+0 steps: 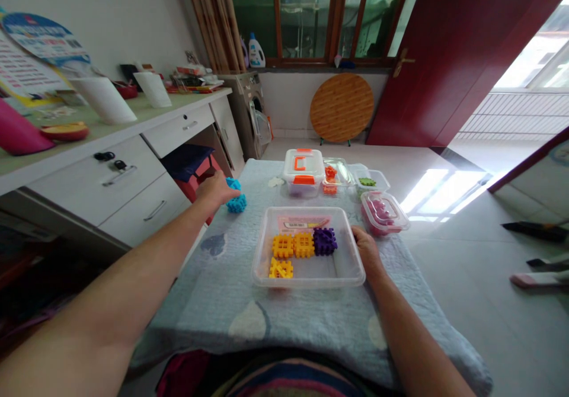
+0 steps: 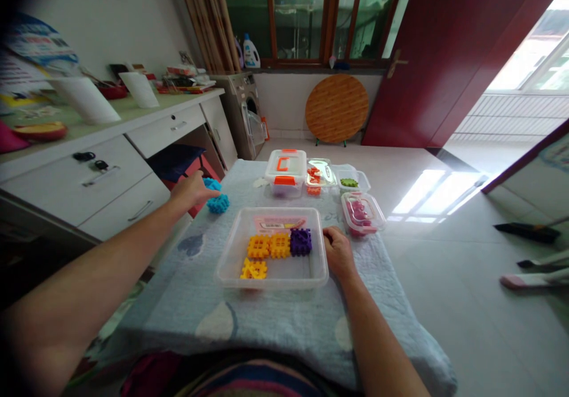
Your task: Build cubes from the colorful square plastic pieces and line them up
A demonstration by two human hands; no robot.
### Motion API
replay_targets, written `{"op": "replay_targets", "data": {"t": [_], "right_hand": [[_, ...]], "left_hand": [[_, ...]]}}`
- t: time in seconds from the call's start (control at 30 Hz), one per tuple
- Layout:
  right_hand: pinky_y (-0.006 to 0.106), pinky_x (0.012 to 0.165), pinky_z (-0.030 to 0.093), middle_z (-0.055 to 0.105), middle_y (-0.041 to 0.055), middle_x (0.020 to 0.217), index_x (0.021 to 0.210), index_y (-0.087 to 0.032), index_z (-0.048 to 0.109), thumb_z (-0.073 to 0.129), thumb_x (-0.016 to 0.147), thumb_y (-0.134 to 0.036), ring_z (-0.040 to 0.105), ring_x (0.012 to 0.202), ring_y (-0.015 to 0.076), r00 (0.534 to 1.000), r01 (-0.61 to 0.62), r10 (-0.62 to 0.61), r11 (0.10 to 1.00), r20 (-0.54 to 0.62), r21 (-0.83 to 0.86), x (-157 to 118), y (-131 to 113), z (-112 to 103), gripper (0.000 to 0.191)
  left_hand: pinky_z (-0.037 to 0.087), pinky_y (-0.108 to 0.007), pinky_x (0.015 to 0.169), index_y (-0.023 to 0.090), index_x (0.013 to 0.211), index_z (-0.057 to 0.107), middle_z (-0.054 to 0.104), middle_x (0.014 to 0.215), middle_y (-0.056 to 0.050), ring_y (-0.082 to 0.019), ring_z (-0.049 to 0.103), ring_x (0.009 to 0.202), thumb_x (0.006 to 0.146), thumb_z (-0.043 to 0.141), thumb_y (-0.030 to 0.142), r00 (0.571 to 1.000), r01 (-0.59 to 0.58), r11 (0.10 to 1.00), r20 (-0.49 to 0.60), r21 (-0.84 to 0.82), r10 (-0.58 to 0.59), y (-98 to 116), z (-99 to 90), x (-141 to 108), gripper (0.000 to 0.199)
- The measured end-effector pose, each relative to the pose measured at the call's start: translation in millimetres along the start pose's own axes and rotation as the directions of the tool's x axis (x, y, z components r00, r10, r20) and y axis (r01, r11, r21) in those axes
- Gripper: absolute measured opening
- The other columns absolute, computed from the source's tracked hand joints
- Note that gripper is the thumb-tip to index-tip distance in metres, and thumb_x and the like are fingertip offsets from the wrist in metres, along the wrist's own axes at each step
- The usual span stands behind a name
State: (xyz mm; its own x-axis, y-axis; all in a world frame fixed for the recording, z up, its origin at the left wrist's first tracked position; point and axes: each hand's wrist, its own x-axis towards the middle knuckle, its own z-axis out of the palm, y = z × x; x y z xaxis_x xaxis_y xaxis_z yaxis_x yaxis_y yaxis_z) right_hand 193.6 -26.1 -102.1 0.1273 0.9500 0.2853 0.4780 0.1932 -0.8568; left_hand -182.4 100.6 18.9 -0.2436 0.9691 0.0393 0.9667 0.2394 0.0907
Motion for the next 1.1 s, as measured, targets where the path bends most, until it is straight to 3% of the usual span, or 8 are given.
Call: {"op": "replay_targets", "data": {"t": [0.07, 0.17, 0.33, 0.53, 0.67, 0.77, 0.93, 1.1], "right_hand": [[0.029, 0.067, 0.046, 0.064, 0.0038, 0.073, 0.074, -0.018, 0.071, 0.051, 0.077, -0.028, 0.059, 0.072, 0.0197, 1.000, 0.005, -0.005, 1.000, 0.003, -0.003, 0, 1, 0, 0.022], [0.029, 0.068, 0.045, 0.063, 0.0029, 0.072, 0.073, -0.018, 0.070, 0.050, 0.077, -0.027, 0.058, 0.071, 0.0187, 1.000, 0.009, -0.009, 1.000, 0.004, -0.013, 0, 2, 1, 0.022], [0.028, 0.067, 0.045, 0.061, 0.0024, 0.070, 0.072, -0.017, 0.068, 0.050, 0.076, -0.027, 0.056, 0.069, 0.0179, 1.000, 0.005, -0.006, 1.000, -0.004, -0.017, -1, 1, 0, 0.021], [0.028, 0.068, 0.046, 0.064, 0.0038, 0.075, 0.074, -0.017, 0.069, 0.051, 0.075, -0.028, 0.058, 0.072, 0.0185, 1.000, -0.003, 0.003, 1.000, -0.005, -0.008, -1, 1, 1, 0.021], [0.029, 0.069, 0.046, 0.065, 0.0041, 0.075, 0.075, -0.017, 0.069, 0.050, 0.075, -0.027, 0.059, 0.072, 0.0190, 1.000, 0.004, -0.004, 1.000, 0.003, -0.010, 0, 4, 1, 0.021], [0.029, 0.069, 0.046, 0.064, 0.0042, 0.075, 0.076, -0.016, 0.069, 0.049, 0.076, -0.026, 0.058, 0.073, 0.0190, 1.000, 0.012, -0.012, 1.000, 0.001, 0.001, 0, 4, 1, 0.022], [0.029, 0.069, 0.046, 0.062, 0.0039, 0.074, 0.074, -0.017, 0.069, 0.049, 0.077, -0.025, 0.057, 0.072, 0.0185, 1.000, 0.020, -0.020, 1.000, 0.000, -0.005, 0, 4, 0, 0.021], [0.029, 0.068, 0.046, 0.063, 0.0043, 0.076, 0.075, -0.017, 0.068, 0.050, 0.077, -0.025, 0.058, 0.073, 0.0191, 1.000, 0.014, -0.014, 1.000, 0.013, -0.003, 0, 4, 0, 0.020]], "left_hand": [[0.050, -0.040, 0.084, 0.012, 0.122, 0.051, 0.065, 0.119, -0.018, -0.034, 0.063, 0.109, 0.079, 0.063, 0.051, 0.989, -0.141, 0.990, -0.055, 0.001, 0.140, 1, -17.9, -13, 0.058], [0.050, -0.040, 0.087, 0.019, 0.124, 0.054, 0.068, 0.114, -0.012, -0.033, 0.065, 0.104, 0.073, 0.071, 0.052, 0.971, -0.200, 0.980, -0.134, 0.003, 0.199, 12, -43.0, -40, 0.063], [0.049, -0.033, 0.084, 0.022, 0.126, 0.058, 0.070, 0.109, -0.006, -0.026, 0.067, 0.096, 0.067, 0.076, 0.049, 0.891, -0.451, 0.880, -0.022, -0.148, 0.453, 54, -61.7, -102, 0.068], [0.049, -0.028, 0.077, 0.021, 0.123, 0.060, 0.073, 0.105, -0.005, -0.022, 0.068, 0.091, 0.068, 0.073, 0.039, 0.627, -0.677, 0.660, 0.216, -0.325, 0.749, 103, -40.4, -147, 0.059], [0.049, -0.031, 0.085, 0.019, 0.110, 0.064, 0.068, 0.119, -0.010, -0.025, 0.065, 0.102, 0.067, 0.074, 0.031, 0.340, -0.861, 0.409, 0.257, -0.302, 0.905, 122, -13.6, -148, 0.046], [0.051, -0.033, 0.079, 0.017, 0.098, 0.065, 0.071, 0.103, -0.012, -0.028, 0.067, 0.093, 0.067, 0.072, 0.030, 0.210, -0.930, 0.299, 0.357, -0.215, 0.910, 131, 5.1, -146, 0.034], [0.051, -0.033, 0.077, 0.016, 0.102, 0.064, 0.072, 0.102, -0.012, -0.027, 0.067, 0.093, 0.073, 0.067, 0.026, 0.103, -0.964, 0.195, 0.417, -0.183, 0.903, 138, 19.6, -149, 0.031], [0.050, -0.032, 0.076, 0.016, 0.107, 0.062, 0.071, 0.106, -0.011, -0.026, 0.067, 0.096, 0.075, 0.064, 0.024, 0.105, -0.959, 0.202, 0.418, -0.196, 0.903, 136, 19.0, -150, 0.033]]}}
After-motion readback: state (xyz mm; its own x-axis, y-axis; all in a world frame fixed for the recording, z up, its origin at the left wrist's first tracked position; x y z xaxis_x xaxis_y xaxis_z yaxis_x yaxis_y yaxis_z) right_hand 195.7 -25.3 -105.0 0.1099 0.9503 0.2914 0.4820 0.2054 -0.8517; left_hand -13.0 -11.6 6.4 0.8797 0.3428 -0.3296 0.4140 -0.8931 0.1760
